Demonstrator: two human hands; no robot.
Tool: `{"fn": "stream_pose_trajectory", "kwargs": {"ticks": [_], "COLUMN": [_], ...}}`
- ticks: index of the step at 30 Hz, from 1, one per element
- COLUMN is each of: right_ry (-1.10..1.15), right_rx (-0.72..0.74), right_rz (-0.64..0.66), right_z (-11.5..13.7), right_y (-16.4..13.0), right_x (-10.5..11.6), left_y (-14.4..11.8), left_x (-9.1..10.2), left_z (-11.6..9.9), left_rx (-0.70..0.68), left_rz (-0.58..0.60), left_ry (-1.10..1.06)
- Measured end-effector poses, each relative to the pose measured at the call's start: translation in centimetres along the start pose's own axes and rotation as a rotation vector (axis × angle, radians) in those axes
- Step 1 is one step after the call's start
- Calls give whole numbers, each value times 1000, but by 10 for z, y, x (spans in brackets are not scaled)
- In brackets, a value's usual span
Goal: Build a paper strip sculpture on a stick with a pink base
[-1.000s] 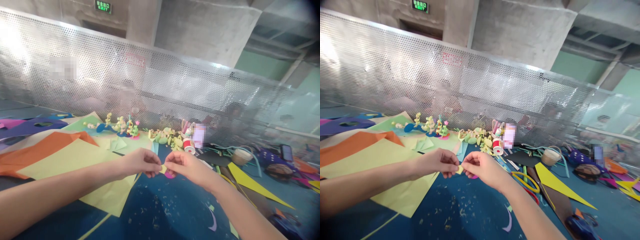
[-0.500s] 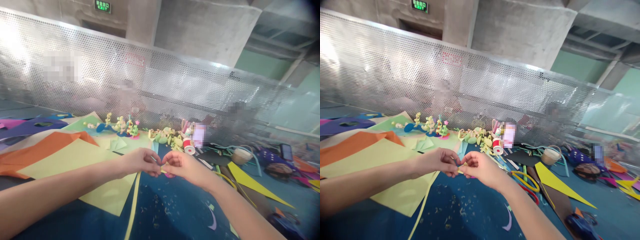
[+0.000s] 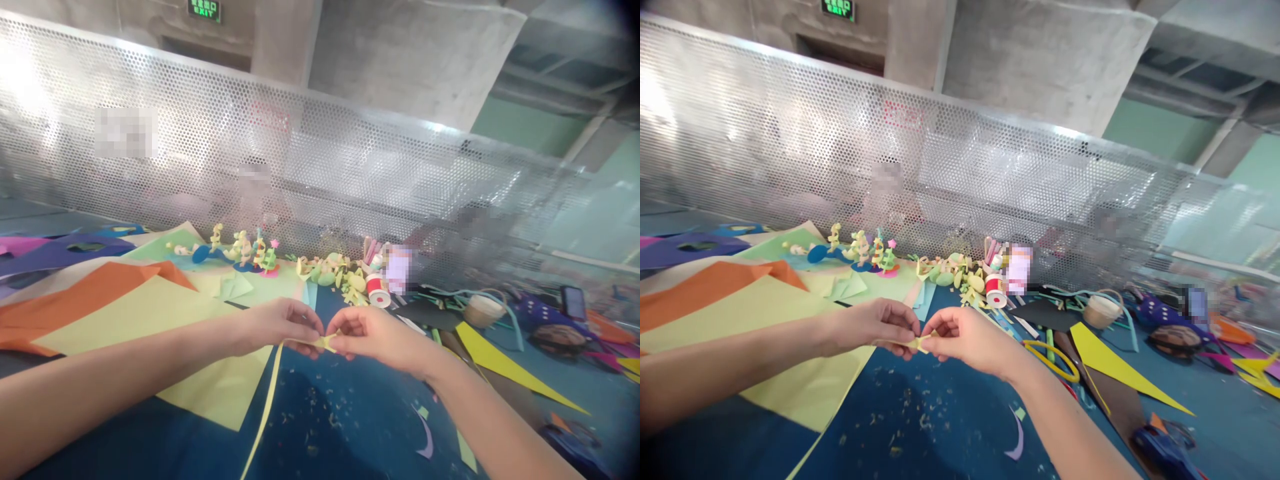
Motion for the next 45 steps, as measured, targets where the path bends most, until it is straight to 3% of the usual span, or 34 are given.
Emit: {"fn": "stream_pose_trajectory", "kwargs": {"ticks": [3, 6, 14, 18, 26, 34, 40, 45], "right_ry": [43, 79, 162, 150, 76, -27, -57, -44], "right_rx": [2, 10, -96, -77, 78, 157, 221, 231], "right_rz": [-20, -53, -88, -102, -156, -258, -204, -187], "right_z": [-2, -1, -6, -5, 4, 10, 17, 18], "right_y": [2, 4, 2, 3, 5, 2, -2, -1], "right_x": [2, 4, 10, 12, 17, 28, 20, 14], "left_y": [0, 0, 2, 3, 3, 0, -3, -3], "left_x": [-3, -1, -3, 1, 6, 4, 1, 2], "left_z": [-3, -9, -15, -17, -12, -4, 5, -3], "left_rx": [-17, -76, -189, -196, -131, -19, 87, 29], "left_rz": [47, 6, -40, -58, -86, -95, -46, -101], "left_ry": [111, 203, 195, 209, 180, 19, 19, -33]}}
Point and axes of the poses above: each hand's wrist, its own y-axis towards the middle knuckle, its own x-axis out of the back of the hand, z = x × y, the point moved 10 cm from there along y, towards the middle knuckle, and after that the axes turned 13 degrees about -x, right-handed, at the moved point
